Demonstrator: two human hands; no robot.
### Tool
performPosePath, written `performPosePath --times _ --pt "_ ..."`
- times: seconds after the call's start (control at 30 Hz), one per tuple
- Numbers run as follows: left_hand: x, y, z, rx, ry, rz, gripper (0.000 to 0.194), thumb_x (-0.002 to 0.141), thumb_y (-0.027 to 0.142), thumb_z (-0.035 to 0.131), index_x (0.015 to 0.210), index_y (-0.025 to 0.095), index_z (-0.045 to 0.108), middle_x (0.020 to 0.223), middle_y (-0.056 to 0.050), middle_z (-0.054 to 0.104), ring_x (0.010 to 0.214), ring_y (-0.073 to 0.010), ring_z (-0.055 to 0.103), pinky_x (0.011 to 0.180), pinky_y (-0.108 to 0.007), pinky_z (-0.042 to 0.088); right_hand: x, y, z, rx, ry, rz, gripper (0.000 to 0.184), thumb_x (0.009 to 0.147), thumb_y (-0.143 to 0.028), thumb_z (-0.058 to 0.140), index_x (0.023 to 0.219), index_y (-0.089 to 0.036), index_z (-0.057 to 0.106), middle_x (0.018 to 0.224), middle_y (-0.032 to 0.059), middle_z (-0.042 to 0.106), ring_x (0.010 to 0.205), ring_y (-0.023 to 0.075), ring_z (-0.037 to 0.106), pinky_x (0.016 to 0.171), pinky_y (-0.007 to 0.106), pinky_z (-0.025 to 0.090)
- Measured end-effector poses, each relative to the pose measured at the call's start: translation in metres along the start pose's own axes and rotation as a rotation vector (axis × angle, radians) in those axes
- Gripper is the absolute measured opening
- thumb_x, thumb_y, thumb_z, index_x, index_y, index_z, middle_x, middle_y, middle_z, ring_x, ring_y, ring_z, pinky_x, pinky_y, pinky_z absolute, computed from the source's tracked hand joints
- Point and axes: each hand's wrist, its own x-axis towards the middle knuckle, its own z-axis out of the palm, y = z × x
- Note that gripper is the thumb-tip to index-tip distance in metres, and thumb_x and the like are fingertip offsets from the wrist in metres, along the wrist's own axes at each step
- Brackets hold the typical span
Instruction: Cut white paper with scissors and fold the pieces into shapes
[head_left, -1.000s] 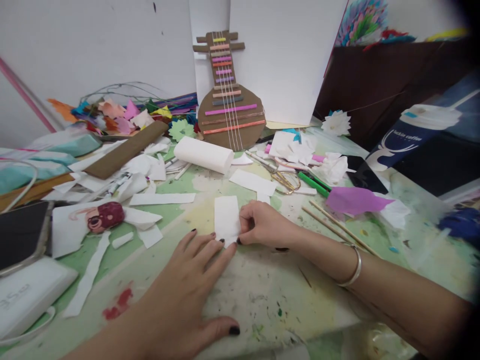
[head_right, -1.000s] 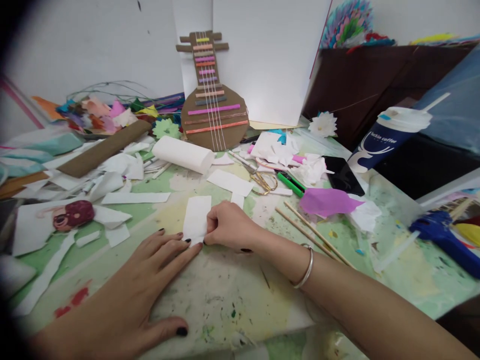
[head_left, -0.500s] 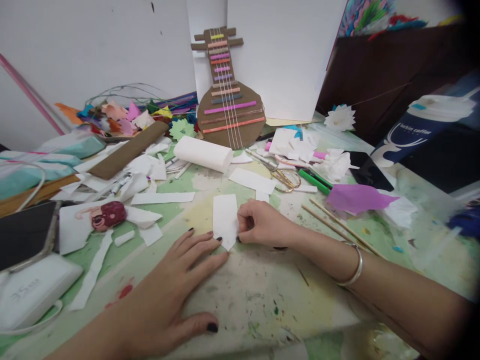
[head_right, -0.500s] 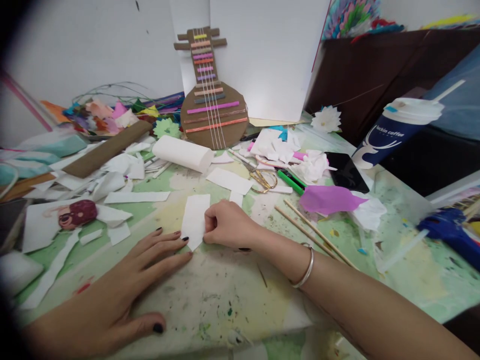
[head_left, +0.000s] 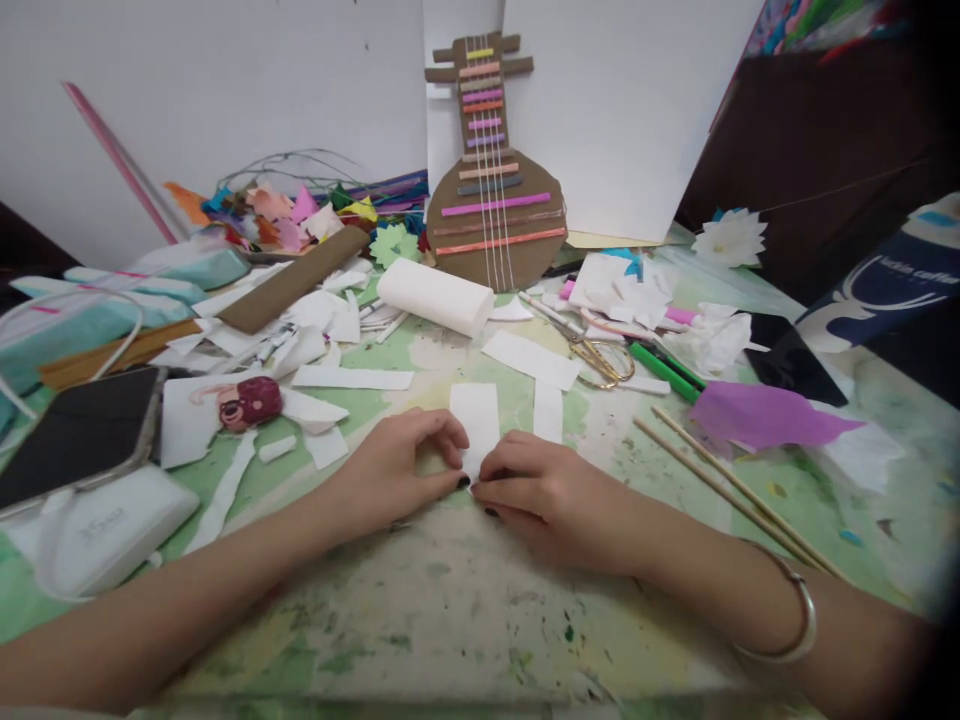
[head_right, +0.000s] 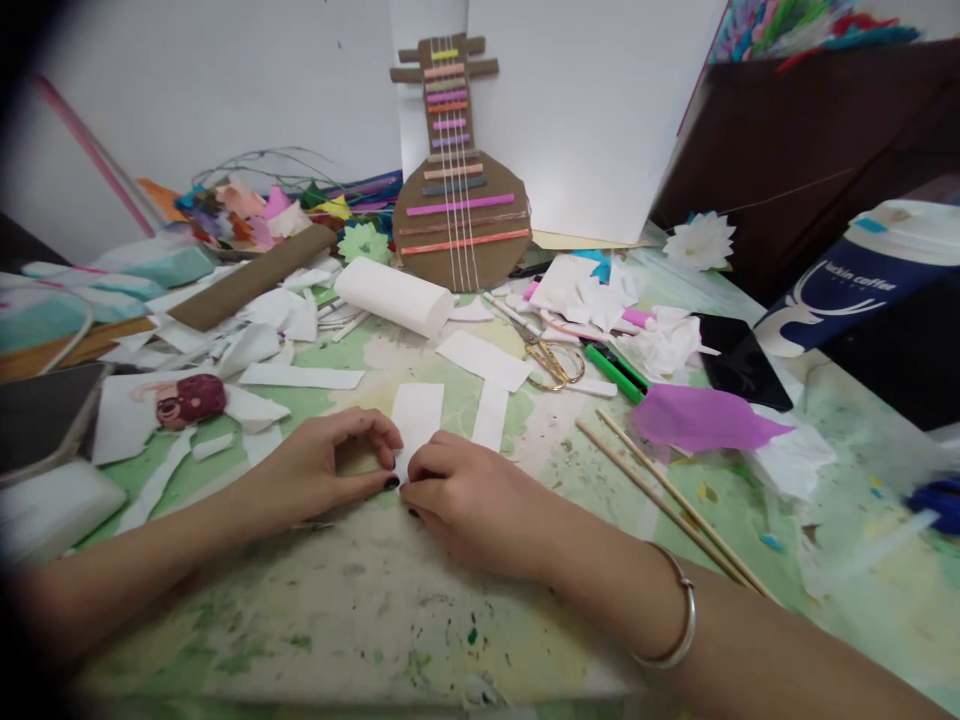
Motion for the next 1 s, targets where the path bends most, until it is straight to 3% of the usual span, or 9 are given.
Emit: performPosePath --times 0.17,0.37,0.73,0.83,0.9,1.0 --pt "0.003 0.002 0.002 0.067 -0.008 0.0 0.019 0.065 0.02 0.059 0.084 0.02 0.057 0.076 0.001 0.063 0.079 -0.0182 0.057 0.074 -0.03 0.042 -0.003 -0.001 0.0 -0.08 -0.026 -0.026 0.023 0.086 -0.011 0.045 0.092 -0.013 0.066 0.085 0.0093 0.06 0.085 0.0172 0.052 0.073 0.029 0.045" --pt "0.01 -0.004 -0.006 -0.066 -0.138 -0.084 0.022 0.064 0.018 0.056 0.086 0.02 0.055 0.076 0.002 0.062 0.071 -0.0147 0.057 0.065 -0.025 0.043 -0.001 -0.006 -0.003 -0.181 -0.102 -0.05 0.023 0.089 -0.012 0.041 0.092 -0.013 0.064 0.078 0.009 0.058 0.082 0.0179 0.051 0.072 0.03 0.044" --pt "0.027 -0.007 -0.024 -0.151 -0.197 -0.22 0.026 0.053 0.014 0.053 0.078 0.019 0.053 0.067 0.003 0.052 0.055 -0.0112 0.046 0.047 -0.021 0.034 0.001 -0.007 -0.003 -0.139 -0.084 -0.042 0.02 0.086 -0.012 0.045 0.088 -0.014 0.065 0.077 0.0091 0.059 0.08 0.0178 0.051 0.071 0.03 0.043" --pt "0.032 -0.012 -0.028 -0.16 -0.141 -0.236 0.026 0.054 0.015 0.051 0.08 0.018 0.055 0.073 0.001 0.057 0.059 -0.0127 0.05 0.051 -0.022 0.037 -0.001 -0.008 -0.003 -0.081 -0.066 -0.018 0.02 0.083 -0.009 0.048 0.089 -0.014 0.067 0.08 0.0086 0.062 0.082 0.0175 0.053 0.072 0.029 0.044" --pt "0.036 -0.016 -0.028 -0.073 -0.041 -0.254 0.022 0.061 0.022 0.052 0.083 0.018 0.055 0.078 -0.002 0.059 0.064 -0.0153 0.053 0.056 -0.026 0.04 0.0 -0.005 -0.005 0.012 -0.013 0.03 0.021 0.081 -0.008 0.05 0.089 -0.016 0.068 0.084 0.0069 0.064 0.083 0.0161 0.055 0.074 0.027 0.044" --pt "0.044 -0.019 -0.022 0.2 0.134 -0.223 0.03 0.068 0.041 0.055 0.085 0.017 0.054 0.085 -0.007 0.059 0.075 -0.0213 0.056 0.064 -0.031 0.042 0.005 0.009 -0.012 0.091 0.178 0.257 0.021 0.079 -0.008 0.052 0.088 -0.018 0.068 0.085 0.0036 0.067 0.08 0.0135 0.058 0.072 0.025 0.045"
